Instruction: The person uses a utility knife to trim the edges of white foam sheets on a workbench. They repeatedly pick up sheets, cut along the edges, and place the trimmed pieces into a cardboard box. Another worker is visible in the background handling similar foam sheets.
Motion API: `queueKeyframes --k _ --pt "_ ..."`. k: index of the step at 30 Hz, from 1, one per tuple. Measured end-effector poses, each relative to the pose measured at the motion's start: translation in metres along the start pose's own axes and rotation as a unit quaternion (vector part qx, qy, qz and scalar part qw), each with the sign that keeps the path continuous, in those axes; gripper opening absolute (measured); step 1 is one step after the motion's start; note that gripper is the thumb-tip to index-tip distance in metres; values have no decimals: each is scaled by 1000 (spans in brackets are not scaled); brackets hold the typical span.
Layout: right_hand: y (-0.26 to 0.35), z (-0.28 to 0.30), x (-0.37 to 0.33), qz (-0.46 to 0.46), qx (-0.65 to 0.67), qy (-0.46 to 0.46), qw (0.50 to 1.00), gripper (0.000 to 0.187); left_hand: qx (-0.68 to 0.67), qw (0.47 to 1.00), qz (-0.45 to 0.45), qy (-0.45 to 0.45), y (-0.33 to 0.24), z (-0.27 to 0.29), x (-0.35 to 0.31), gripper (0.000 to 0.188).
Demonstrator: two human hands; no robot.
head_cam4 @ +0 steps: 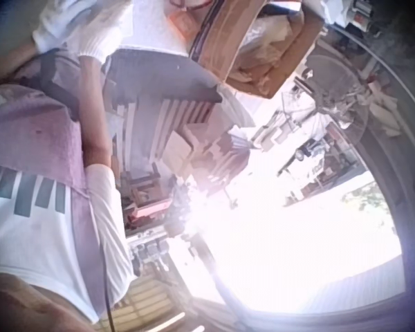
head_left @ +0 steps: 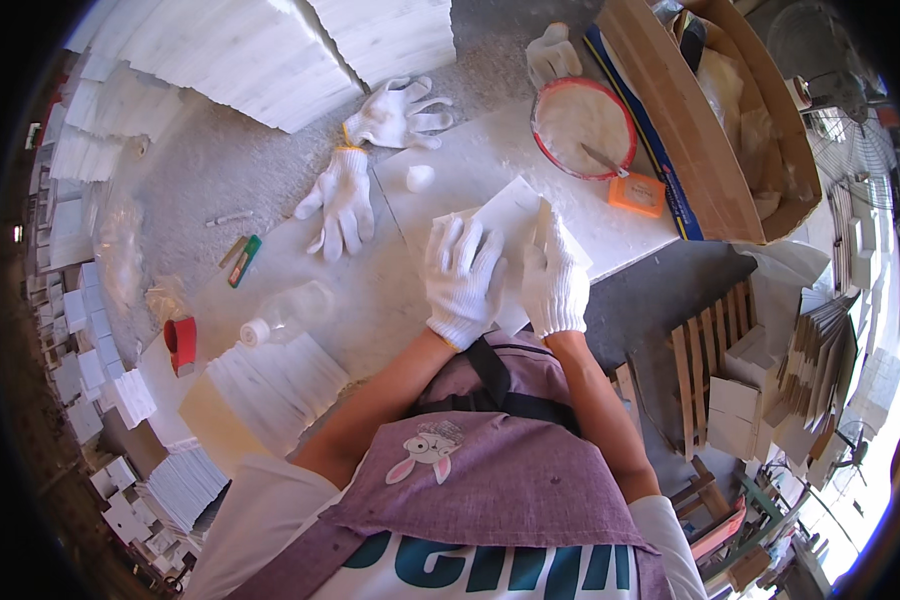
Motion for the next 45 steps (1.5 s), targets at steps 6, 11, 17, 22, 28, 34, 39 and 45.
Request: queueKeyframes --k 6,11,17,22,28,34,39,45 --pt "3 -7 1 0 23 -11 1000 56 -10 1000 -4 -6 -1 -1 -1 41" --pt "14 -11 9 -26 74 6 997 53 -13 1000 -3 -12 0 -1 1 42" --pt "6 0 1 -71 23 39 996 57 -12 1000 2 -2 0 0 -2 41" --pt "20 -6 7 -93 29 39 994 55 -12 1000 5 -6 1 -2 -2 40" --pt "12 -13 12 -29 64 3 998 55 -18 1000 -10 -19 2 -1 -1 39" --pt "11 -8 7 -23 22 5 999 54 -17 1000 -10 -15 2 -2 -5 37" --pt "34 -19 21 -39 53 32 997 53 -36 999 -1 -18 4 -4 -4 42" --pt "14 -8 9 -31 100 25 994 50 -21 1000 -3 -18 6 -3 -5 39"
Point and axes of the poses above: each hand's wrist, its own x-axis towards the middle knuckle, its own z-axis out of the back of the hand, y = z × x, the point moved 4 cm from there along x, towards the middle knuckle, and after that the axes turned 15 degrees about -z, right-handed, at the moved point
